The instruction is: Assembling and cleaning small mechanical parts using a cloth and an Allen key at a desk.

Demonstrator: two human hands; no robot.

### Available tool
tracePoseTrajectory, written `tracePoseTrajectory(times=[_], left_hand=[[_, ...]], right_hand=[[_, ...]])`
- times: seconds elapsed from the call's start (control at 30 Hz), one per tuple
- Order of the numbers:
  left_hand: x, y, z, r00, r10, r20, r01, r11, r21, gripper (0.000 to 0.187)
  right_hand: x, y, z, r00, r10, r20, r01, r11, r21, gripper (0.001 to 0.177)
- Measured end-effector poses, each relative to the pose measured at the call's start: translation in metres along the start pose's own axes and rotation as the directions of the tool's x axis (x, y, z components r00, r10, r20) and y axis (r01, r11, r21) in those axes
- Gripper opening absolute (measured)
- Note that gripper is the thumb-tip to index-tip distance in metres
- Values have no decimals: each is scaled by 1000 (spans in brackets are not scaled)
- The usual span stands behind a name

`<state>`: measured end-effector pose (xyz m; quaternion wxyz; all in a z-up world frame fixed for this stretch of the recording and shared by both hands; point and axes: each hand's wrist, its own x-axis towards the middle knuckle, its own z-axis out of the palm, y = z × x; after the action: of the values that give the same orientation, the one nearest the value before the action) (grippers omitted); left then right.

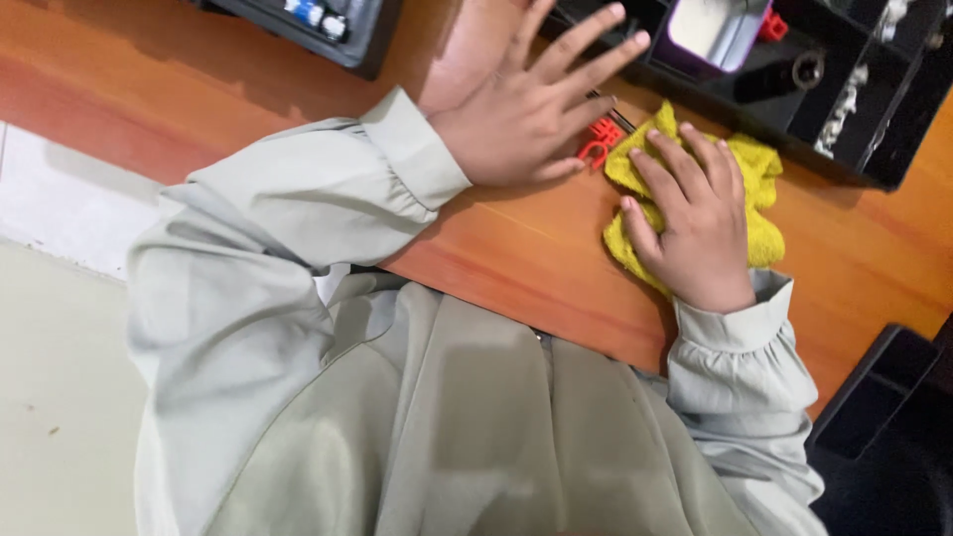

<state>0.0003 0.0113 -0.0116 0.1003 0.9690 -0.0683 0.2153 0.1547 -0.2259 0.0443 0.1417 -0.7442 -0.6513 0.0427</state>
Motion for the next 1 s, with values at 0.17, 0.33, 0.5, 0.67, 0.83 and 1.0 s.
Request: tracePoseTrajectory(times=[0.17, 0.33, 0.5, 0.67, 0.83, 1.0], left_hand=[[2, 0, 2, 998, 24, -52, -24, 1000, 5, 47], [7, -2, 5, 999, 27, -17, -27, 999, -18, 51], [12, -4, 0, 997, 64, -32, -66, 995, -73, 51], [12, -5, 2, 993, 82, -85, -88, 994, -65, 45], [12, -6, -1, 995, 69, -73, -76, 993, -93, 45], [12, -6, -7, 996, 50, -71, -59, 990, -127, 48]], right_hand=[[1, 0, 2, 999, -17, -27, 17, 1000, 10, 44], [2, -2, 1, 998, -22, -51, 23, 1000, 20, 43], [2, 0, 3, 997, -29, -67, 28, 1000, -6, 43], [4, -4, 0, 997, -33, -71, 34, 999, 10, 46], [7, -6, -2, 997, -3, -78, 6, 999, 33, 52], [7, -5, -3, 994, 8, -105, 1, 996, 85, 55]])
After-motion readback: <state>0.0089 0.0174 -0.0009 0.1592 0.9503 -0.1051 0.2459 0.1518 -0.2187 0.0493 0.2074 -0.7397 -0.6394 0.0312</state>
